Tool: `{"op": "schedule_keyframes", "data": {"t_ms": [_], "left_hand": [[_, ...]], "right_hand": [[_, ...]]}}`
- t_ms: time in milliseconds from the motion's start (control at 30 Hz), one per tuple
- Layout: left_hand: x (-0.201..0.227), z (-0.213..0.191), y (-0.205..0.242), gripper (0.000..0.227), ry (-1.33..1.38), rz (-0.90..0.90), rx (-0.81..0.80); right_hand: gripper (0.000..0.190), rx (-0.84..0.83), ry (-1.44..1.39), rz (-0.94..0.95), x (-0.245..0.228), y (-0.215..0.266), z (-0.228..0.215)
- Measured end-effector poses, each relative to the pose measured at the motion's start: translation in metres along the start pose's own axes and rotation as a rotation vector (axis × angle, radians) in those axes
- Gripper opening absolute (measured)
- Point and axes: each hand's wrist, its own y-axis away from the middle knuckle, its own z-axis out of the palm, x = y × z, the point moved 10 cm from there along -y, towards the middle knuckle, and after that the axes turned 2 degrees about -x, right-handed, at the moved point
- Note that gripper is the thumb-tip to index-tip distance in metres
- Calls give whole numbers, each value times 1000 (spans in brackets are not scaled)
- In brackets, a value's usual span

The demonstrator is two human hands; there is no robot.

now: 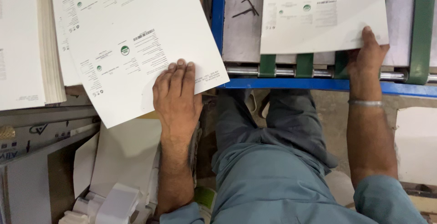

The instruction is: The person repeatedly picks up printed sheets from a stack on the left and feeds them one by one into a blue and green paper processing machine on the right. The sheets are handled by hand and moved from the input stack to the machine's rollers.

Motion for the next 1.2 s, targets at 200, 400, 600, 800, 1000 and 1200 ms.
{"op": "schedule_keyframes", "data": {"t_ms": [200, 400, 600, 800, 1000, 1200], "left_hand": [[0, -1, -1, 49, 13, -2, -28], [4, -5, -6, 50, 2, 4, -52], [3, -4, -6, 49, 3, -11, -68], [1, -4, -7, 41, 25, -17, -71], [-4, 4, -4, 39, 7, -42, -146], [-28, -5, 1, 36, 108, -27, -211]], "right_hand": [[30, -157, 37, 176, 28, -14, 26], [24, -180, 91, 134, 45, -44, 35], [21, -120, 75, 172, 38, -78, 69], [21, -69, 81, 144, 52, -141, 80], [21, -144, 131, 71, 57, -208, 103], [28, -307, 178, 96, 41, -156, 149]]}}
